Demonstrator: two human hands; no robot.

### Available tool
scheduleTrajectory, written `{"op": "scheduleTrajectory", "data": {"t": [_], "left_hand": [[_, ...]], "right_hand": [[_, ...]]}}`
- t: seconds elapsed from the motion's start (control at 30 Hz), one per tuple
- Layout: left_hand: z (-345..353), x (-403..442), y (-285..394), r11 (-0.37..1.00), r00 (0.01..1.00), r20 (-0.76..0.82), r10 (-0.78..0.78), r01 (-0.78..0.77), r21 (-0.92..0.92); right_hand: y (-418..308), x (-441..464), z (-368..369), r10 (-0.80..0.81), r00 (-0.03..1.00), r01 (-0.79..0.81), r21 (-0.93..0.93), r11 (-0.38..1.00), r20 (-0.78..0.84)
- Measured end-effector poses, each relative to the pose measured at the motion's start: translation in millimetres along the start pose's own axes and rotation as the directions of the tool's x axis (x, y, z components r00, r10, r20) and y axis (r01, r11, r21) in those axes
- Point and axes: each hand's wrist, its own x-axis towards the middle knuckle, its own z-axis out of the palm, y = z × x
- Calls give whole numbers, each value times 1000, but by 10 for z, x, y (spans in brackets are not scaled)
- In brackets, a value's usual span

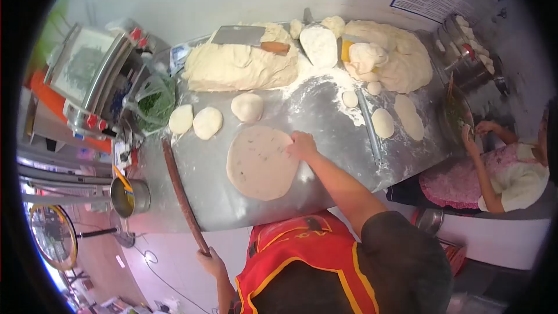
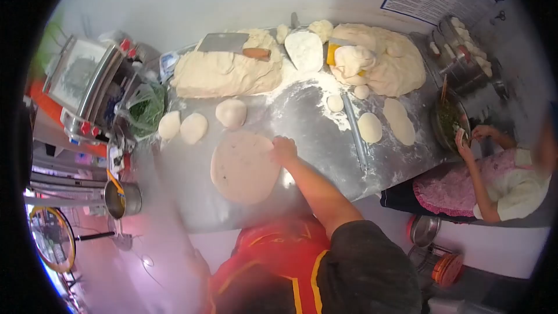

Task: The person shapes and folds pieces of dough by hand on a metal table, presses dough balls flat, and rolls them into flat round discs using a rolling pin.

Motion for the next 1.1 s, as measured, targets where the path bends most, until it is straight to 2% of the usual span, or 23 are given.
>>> {"op": "scheduleTrajectory", "data": {"t": [0.07, 0.1, 0.17, 0.2, 0.23, 0.27, 0.3, 0.33, 0.4, 0.5, 0.53, 0.6, 0.67, 0.7, 0.77, 0.87, 0.97, 1.07, 1.1], "left_hand": [[56, 181, 40, 993, 992, -52, 115, -114, 13], [-56, 255, 382, 979, 979, -24, 202, -202, 13], [-397, 320, 1328, 930, 929, 37, 368, -369, 5], [-45, 421, 1351, 878, 913, 76, 401, -359, -318], [301, 521, 1383, 744, 894, 115, 432, -281, -607], [486, 583, 1575, 660, 876, 244, 415, -106, -744], [589, 628, 1842, 680, 846, 384, 368, 37, -733], [698, 655, 2017, 698, 823, 463, 328, 119, -706], [773, 668, 2156, 721, 802, 517, 298, 166, -673], [708, 612, 2127, 750, 801, 535, 268, 175, -638], [675, 587, 2112, 763, 806, 533, 258, 168, -624], [601, 557, 2224, 775, 813, 516, 269, 135, -618], [560, 516, 2561, 770, 809, 487, 329, 68, -634], [543, 490, 2812, 753, 802, 463, 377, 25, -657], [553, 397, 3467, 710, 772, 413, 483, -71, -700], [650, 145, 4804, 586, 688, 303, 660, -219, -780], [825, -199, 6296, 419, 580, 159, 799, -348, -839], [1012, -568, 7706, 232, 449, -53, 892, -555, -799], [1050, -696, 8107, 168, 357, -156, 921, -726, -666]], "right_hand": [[146, 57, 209, -145, 983, 149, 31, 988, -116], [186, 66, 310, -216, 960, 225, 38, 974, -176], [-363, -233, 81, -188, 974, 205, 133, 970, -130], [-537, -289, 147, -204, 979, 204, 165, 965, -16], [-716, -334, 215, -219, 971, 197, 198, 960, 97], [-1058, -482, 104, -306, 943, 277, 201, 940, 130], [-1417, -681, -85, -386, 908, 351, 207, 913, 162], [-1604, -838, -203, -549, 818, 386, 542, 747, 175], [-1607, -1023, 353, -747, 660, 626, 491, 606, 81], [-1542, -1184, 144, -716, 647, 504, 557, 660, 263], [-1434, -1180, -12, -601, 744, 380, 556, 739, 291], [-1059, -1170, -411, -339, 872, 102, 548, 830, 352], [-497, -1171, -571, -118, 965, -13, 491, 871, 235], [-203, -1179, -595, -90, 983, -3, 509, 861, 158], [337, -1187, -692, -34, 999, 26, 542, 840, 5], [864, -1278, -1060, -39, 987, 110, 478, 871, -156], [1420, -1419, -1261, 8, 1000, -1, 466, 885, -14], [1777, -1663, -1459, 43, 981, 42, 421, 906, -189], [1902, -1715, -1567, 68, 981, 22, 454, 891, -181]]}}
